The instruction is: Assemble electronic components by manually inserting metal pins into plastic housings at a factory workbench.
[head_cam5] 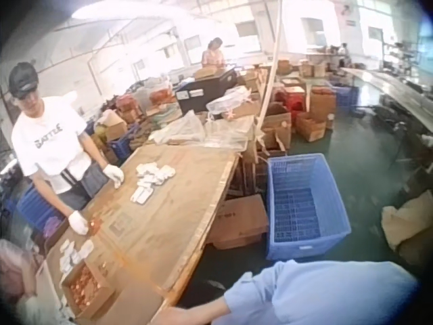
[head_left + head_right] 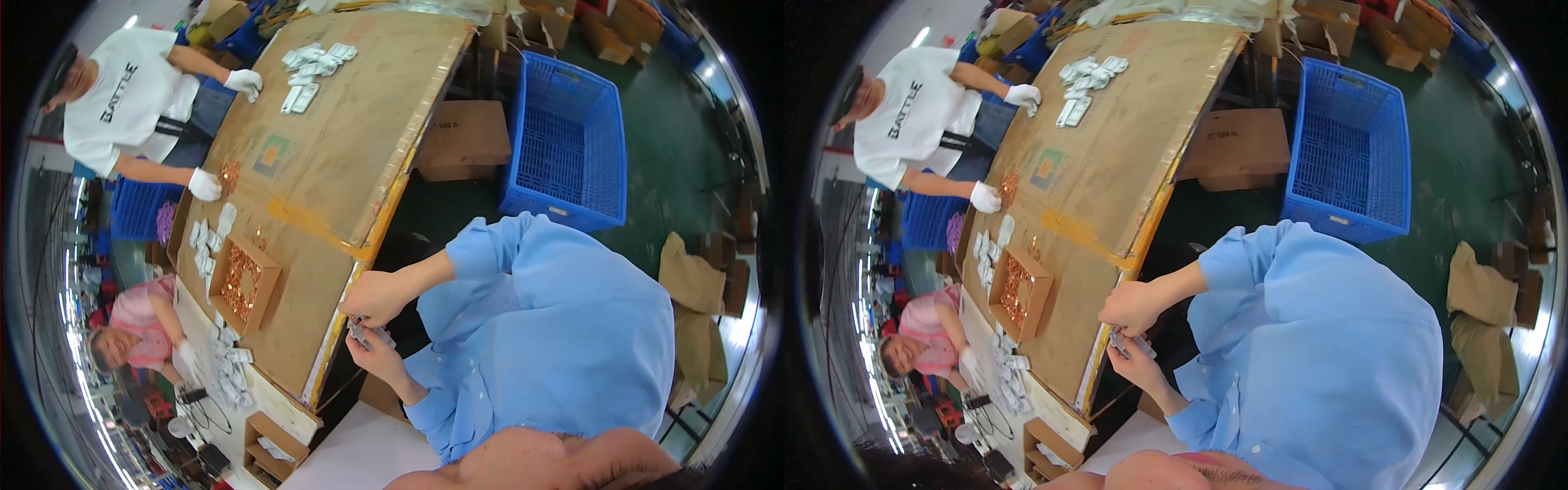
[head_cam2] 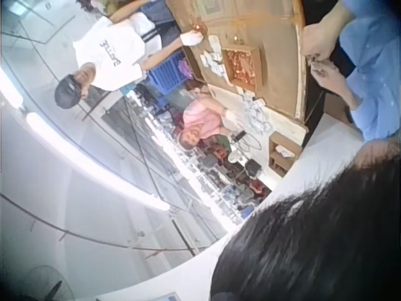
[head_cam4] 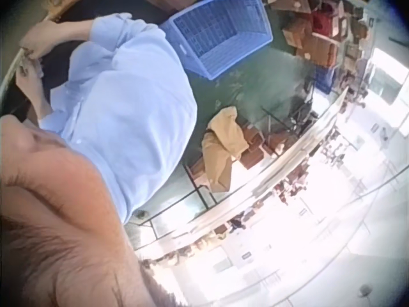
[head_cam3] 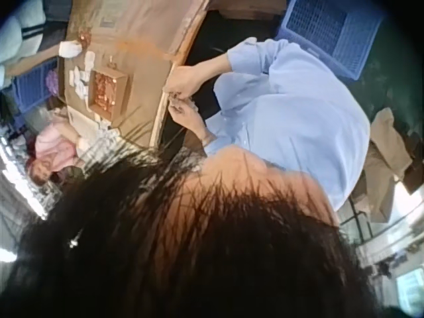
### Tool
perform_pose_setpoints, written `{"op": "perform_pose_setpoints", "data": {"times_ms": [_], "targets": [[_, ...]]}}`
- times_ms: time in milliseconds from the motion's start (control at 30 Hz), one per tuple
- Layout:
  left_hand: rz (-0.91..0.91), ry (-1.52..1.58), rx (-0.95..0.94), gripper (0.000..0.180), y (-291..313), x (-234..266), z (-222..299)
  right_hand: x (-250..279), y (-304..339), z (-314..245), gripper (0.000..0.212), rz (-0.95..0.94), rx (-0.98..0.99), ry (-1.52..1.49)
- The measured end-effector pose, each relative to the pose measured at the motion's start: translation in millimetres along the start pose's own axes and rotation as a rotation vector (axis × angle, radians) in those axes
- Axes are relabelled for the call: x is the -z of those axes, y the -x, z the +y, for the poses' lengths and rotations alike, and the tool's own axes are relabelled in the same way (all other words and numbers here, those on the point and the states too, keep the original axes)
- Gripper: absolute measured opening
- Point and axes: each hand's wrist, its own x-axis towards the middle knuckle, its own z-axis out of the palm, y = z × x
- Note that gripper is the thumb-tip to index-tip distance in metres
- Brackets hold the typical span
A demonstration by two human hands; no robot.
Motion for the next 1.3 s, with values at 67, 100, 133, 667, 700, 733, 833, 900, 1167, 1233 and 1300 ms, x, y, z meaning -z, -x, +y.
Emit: {"op": "perform_pose_setpoints", "data": {"times_ms": [67, 100, 133, 667, 700, 733, 833, 900, 1167, 1233, 1300], "targets": [[-0.063, -0.009, 0.011, 0.021, -1, 6, 2, 4, -3, -2, 0.023, -0.050, 0.010, 0.011], [-0.055, -0.085, -0.074, 0.021, -3, 8, -2, 2, -7, -1, 0.023, -0.045, 0.011, 0.007], [-0.045, -0.161, -0.159, 0.021, -5, 11, -6, -1, -12, 2, 0.022, -0.036, 0.027, 0.009], [0.337, -0.029, 0.218, 0.019, -44, 143, -29, 0, -56, 117, 0.025, 0.508, -0.200, -0.361], [0.411, -0.028, 0.216, 0.019, -44, 159, -31, 1, -59, 104, 0.025, 0.448, -0.224, -0.337], [0.413, -0.007, 0.235, 0.019, -48, 174, -29, 3, -58, 97, 0.025, 0.396, -0.251, -0.308], [0.436, 0.000, 0.214, 0.021, -67, 196, -36, -9, -61, 116, 0.028, 0.451, -0.249, -0.336], [0.527, 0.075, 0.186, 0.012, -87, 204, -48, -6, -60, 111, 0.025, 0.474, -0.293, -0.363], [0.596, -0.009, 0.215, 0.021, -154, 235, -34, 3, -54, 116, 0.018, 0.428, -0.285, -0.396], [0.641, 0.053, 0.205, 0.022, -176, 265, -53, 2, -61, 114, 0.018, 0.401, -0.304, -0.374], [0.659, 0.078, 0.161, 0.025, -202, 276, -66, 4, -53, 112, 0.019, 0.485, -0.285, -0.312]]}}
